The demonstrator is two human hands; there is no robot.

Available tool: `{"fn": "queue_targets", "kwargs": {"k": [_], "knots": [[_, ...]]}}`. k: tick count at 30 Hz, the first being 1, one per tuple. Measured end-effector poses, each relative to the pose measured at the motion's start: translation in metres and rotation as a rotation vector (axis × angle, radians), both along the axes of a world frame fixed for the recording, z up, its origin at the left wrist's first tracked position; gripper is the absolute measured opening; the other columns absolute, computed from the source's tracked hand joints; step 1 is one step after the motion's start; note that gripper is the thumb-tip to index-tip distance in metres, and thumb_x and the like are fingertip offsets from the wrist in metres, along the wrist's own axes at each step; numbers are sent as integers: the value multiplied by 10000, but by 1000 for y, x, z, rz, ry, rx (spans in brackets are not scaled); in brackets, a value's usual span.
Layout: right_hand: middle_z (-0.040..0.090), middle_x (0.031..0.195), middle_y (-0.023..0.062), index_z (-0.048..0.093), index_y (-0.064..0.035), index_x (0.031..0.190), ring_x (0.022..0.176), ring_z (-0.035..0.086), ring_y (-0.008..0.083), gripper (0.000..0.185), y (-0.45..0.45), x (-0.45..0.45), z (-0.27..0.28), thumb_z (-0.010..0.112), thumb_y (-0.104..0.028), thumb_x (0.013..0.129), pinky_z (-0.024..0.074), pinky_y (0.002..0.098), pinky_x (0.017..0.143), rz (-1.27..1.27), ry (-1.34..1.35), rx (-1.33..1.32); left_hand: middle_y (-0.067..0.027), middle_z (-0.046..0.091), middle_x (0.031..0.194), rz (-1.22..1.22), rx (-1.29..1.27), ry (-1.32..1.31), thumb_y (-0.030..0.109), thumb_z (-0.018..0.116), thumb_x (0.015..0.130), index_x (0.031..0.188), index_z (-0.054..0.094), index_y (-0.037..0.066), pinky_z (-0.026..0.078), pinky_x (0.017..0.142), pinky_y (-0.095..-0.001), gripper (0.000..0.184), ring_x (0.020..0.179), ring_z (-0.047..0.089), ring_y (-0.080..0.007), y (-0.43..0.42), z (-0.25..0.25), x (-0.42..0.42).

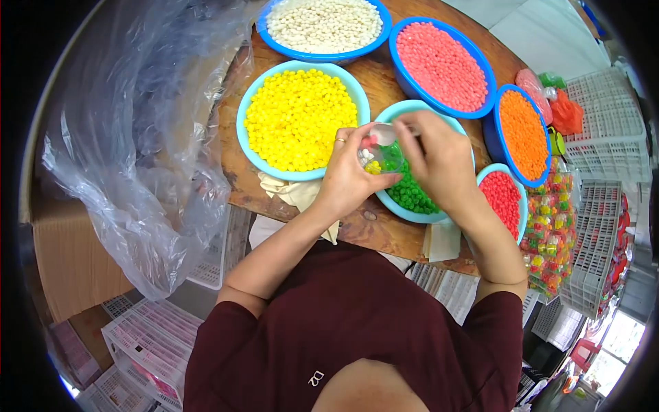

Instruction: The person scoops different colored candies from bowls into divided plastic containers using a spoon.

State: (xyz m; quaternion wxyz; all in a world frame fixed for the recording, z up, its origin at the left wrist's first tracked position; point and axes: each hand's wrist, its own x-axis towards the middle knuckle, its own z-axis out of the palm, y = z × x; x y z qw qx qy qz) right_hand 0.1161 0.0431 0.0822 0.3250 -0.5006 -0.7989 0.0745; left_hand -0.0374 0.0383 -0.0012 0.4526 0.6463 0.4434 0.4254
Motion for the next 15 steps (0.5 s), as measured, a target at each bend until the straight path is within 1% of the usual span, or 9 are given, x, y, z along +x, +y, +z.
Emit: {"fn": "queue_targets", "kwargs": {"k": [2, 3, 5, 6, 8, 9, 10, 13, 15], "knots": [[624, 793, 107, 629, -27, 921, 622, 619, 237, 113, -13, -2, 5, 673, -74, 828, 477, 361, 510, 90, -160, 165, -137, 495, 1093, -17, 17, -6, 174, 886, 615, 1308, 486, 25, 433, 961, -369, 814, 1025, 517, -261, 0, -4, 2], [620, 815, 89, 625, -29, 924, 623, 616, 224, 123, -21, 0, 8, 672, -62, 815, 477, 364, 510, 74, -194, 181, -134, 498, 1094, -41, 3, -42, 166, 884, 619, 1301, 489, 30, 436, 957, -365, 799, 1029, 521, -256, -1, -4, 3], [617, 804, 94, 625, -23, 934, 626, 613, 220, 113, -33, 16, 19, 662, -47, 830, 479, 357, 519, -36, -217, 250, -129, 505, 1095, -100, -29, -115, 150, 881, 628, 1286, 497, 39, 442, 948, -356, 770, 1037, 529, -245, -4, 0, 4], [616, 799, 97, 625, -19, 939, 627, 612, 218, 108, -40, 29, 23, 657, -40, 838, 480, 353, 523, -96, -232, 283, -118, 513, 1125, -144, -97, -169, 113, 874, 635, 1300, 481, 40, 441, 961, -349, 775, 1068, 527, -225, -6, 2, 5], [631, 813, 116, 636, -11, 952, 636, 613, 214, 78, -50, 70, 18, 637, -40, 879, 482, 339, 540, -339, -92, 303, -97, 529, 1187, -237, -236, -275, 40, 861, 651, 1328, 448, 43, 439, 987, -333, 793, 1131, 523, -185, -10, 5, 5], [636, 810, 125, 641, -4, 957, 629, 615, 209, 79, -59, 96, 13, 631, -51, 895, 482, 333, 551, -481, -90, 258, -93, 540, 1206, -289, -222, -283, -11, 847, 652, 1320, 436, 59, 444, 999, -325, 787, 1145, 522, -175, -11, 6, 6], [641, 806, 133, 646, 3, 962, 623, 616, 204, 86, -70, 121, 4, 626, -63, 910, 483, 326, 562, -622, -86, 214, -93, 541, 1209, -312, -214, -297, -13, 846, 652, 1311, 441, 60, 441, 1003, -329, 777, 1148, 521, -178, -14, 8, 8], [653, 774, 107, 657, 7, 960, 569, 600, 156, 114, -111, 186, -40, 614, -95, 934, 480, 297, 520, -894, 36, -19, -106, 542, 1247, -403, -232, -342, -25, 843, 645, 1278, 441, 60, 429, 1022, -343, 755, 1170, 517, -190, -21, 15, 18], [645, 745, 84, 658, 3, 982, 537, 580, 127, 130, -132, 205, -68, 603, -109, 946, 477, 270, 484, -985, 368, -240, -115, 541, 1264, -447, -244, -346, -21, 846, 638, 1280, 430, 56, 423, 1024, -341, 769, 1182, 514, -192, -24, 8, 27]]}}
